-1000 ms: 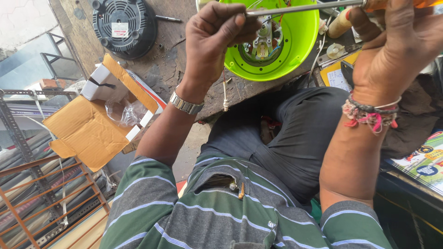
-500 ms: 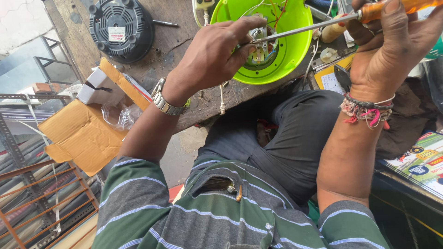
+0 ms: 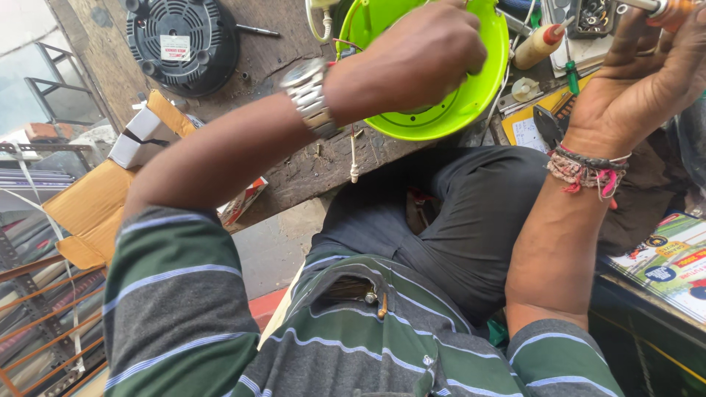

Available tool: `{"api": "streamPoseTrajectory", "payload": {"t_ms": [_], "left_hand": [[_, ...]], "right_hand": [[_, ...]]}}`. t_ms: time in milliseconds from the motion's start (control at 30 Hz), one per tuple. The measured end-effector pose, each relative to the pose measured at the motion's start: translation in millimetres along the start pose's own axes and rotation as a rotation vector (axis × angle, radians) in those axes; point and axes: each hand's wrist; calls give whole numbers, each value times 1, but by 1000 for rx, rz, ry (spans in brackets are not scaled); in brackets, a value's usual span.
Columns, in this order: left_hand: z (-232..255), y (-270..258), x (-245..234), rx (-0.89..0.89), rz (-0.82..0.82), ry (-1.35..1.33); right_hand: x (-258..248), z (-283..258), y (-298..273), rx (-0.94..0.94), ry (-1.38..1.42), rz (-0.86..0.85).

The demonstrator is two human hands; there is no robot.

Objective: The person assembles and adjusts the internal components of a green ceiling fan housing. They connect wires, position the motor assembly, and use a screwdriver to tighten screws and secure the parts within the housing.

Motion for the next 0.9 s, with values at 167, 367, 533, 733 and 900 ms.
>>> {"api": "streamPoseTrajectory", "payload": {"t_ms": [167, 367, 533, 733, 900], "left_hand": [[-16, 15, 45, 129, -178, 194], [-16, 20, 72, 126, -390, 248], [-8, 20, 80, 63, -475, 248], [-15, 20, 80, 99, -535, 219], [-20, 22, 83, 105, -614, 228]], "right_hand": [[9, -2, -4, -31, -80, -58], [13, -4, -5, -14, -125, -23], [11, -1, -6, -15, -143, -41], [13, 0, -6, -20, -147, -58], [20, -1, -8, -24, -158, 1]]}}
Point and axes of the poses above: each hand's wrist, its own y-axis towards the middle knuckle, its own x-axis out of the palm, z = x × y, and after that the axes turned 3 degrees about -z, right-handed
